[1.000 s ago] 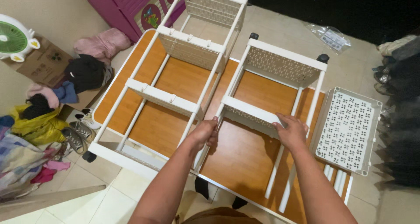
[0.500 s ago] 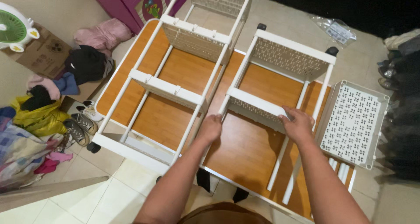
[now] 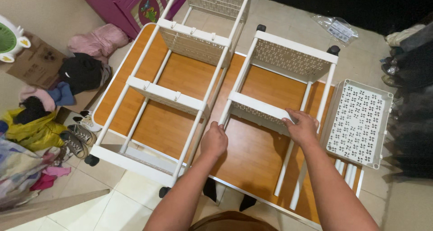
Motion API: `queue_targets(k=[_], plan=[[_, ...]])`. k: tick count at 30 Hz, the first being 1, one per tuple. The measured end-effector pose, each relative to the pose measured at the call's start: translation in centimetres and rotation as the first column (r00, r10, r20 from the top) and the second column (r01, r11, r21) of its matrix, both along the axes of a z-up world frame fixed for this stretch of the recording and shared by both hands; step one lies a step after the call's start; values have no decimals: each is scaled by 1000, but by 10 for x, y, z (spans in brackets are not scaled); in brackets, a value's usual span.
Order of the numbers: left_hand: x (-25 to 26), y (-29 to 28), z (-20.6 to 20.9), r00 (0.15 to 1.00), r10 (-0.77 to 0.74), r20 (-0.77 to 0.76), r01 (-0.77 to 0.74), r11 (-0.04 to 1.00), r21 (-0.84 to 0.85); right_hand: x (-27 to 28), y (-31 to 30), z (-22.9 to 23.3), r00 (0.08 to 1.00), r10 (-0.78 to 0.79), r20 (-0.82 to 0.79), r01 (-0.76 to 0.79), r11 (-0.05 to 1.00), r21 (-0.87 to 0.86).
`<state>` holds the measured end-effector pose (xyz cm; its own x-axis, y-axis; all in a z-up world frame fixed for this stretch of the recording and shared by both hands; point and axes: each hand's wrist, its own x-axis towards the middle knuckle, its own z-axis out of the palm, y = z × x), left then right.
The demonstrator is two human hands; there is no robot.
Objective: The person assembles a white plastic rolling cart by inserting vertical poles into the frame and attaching perforated shelves. The person repeatedly picks up poles and shelves, aligns them with the frame, and secures them in place.
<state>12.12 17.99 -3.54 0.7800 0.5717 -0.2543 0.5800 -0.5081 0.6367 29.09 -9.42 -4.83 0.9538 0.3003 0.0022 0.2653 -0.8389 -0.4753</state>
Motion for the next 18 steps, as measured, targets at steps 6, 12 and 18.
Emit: queue_targets(k=[6,12,18], plan=[[8,48,5,996,29,-82,-87,437,-895,-2,4,3,1000,-12,-15,12,1000,9],[-1,-4,13,1000,0,21,-2,994,106,-6,6,5,999,-25,-45,26,999,22],[9,28,12,996,47,-76,-86,734,-674,-8,5,9,998,-28,-62,28,1000,10]])
